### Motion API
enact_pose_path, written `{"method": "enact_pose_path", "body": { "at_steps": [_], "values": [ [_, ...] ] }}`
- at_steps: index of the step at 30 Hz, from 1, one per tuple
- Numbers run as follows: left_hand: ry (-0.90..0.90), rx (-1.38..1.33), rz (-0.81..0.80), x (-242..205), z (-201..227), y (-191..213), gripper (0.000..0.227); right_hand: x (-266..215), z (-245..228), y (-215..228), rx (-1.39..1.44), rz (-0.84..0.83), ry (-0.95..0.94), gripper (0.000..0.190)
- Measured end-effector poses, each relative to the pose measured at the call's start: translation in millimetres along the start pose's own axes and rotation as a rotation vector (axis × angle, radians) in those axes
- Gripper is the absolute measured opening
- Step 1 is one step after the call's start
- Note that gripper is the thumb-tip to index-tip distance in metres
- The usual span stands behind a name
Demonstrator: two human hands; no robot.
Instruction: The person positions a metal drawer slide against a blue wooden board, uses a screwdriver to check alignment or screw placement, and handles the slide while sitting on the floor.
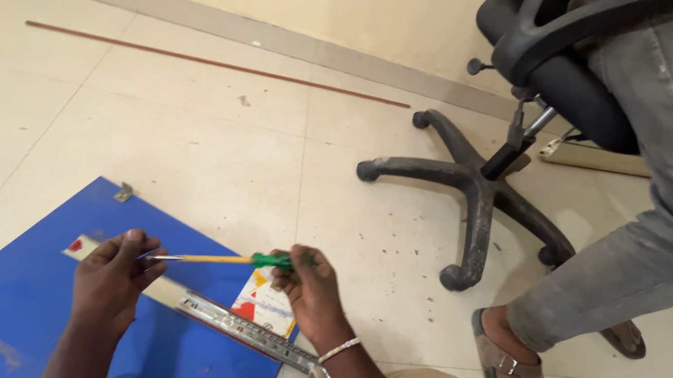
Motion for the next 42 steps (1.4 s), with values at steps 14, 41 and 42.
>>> {"method": "enact_pose_path", "body": {
  "at_steps": [14, 41, 42],
  "values": [
    [-0.029, -0.080, 0.064, 5.1, 8.8, 9.1, 0.030, -40.4, 68.0, -57.8, -0.680, -0.328, -0.338, 0.024],
    [-0.012, 0.300, -0.064, -1.1, 35.6, 1.3, 0.035, -59.8, 8.5, -96.5, -1.169, -0.336, 0.207, 0.035],
    [-0.012, 0.232, -0.044, -0.3, 35.7, 2.3, 0.033, -62.9, 7.2, -101.4, -1.126, -0.370, 0.282, 0.035]
  ]
}}
Point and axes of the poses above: each hand's wrist, its own x-axis towards the middle knuckle, its own y-axis out of the back of the hand, z = x × y, the point moved 9 cm from there along x, towards the middle knuckle, and after that the axes turned 8 degrees about -y, right-handed, at the moved point
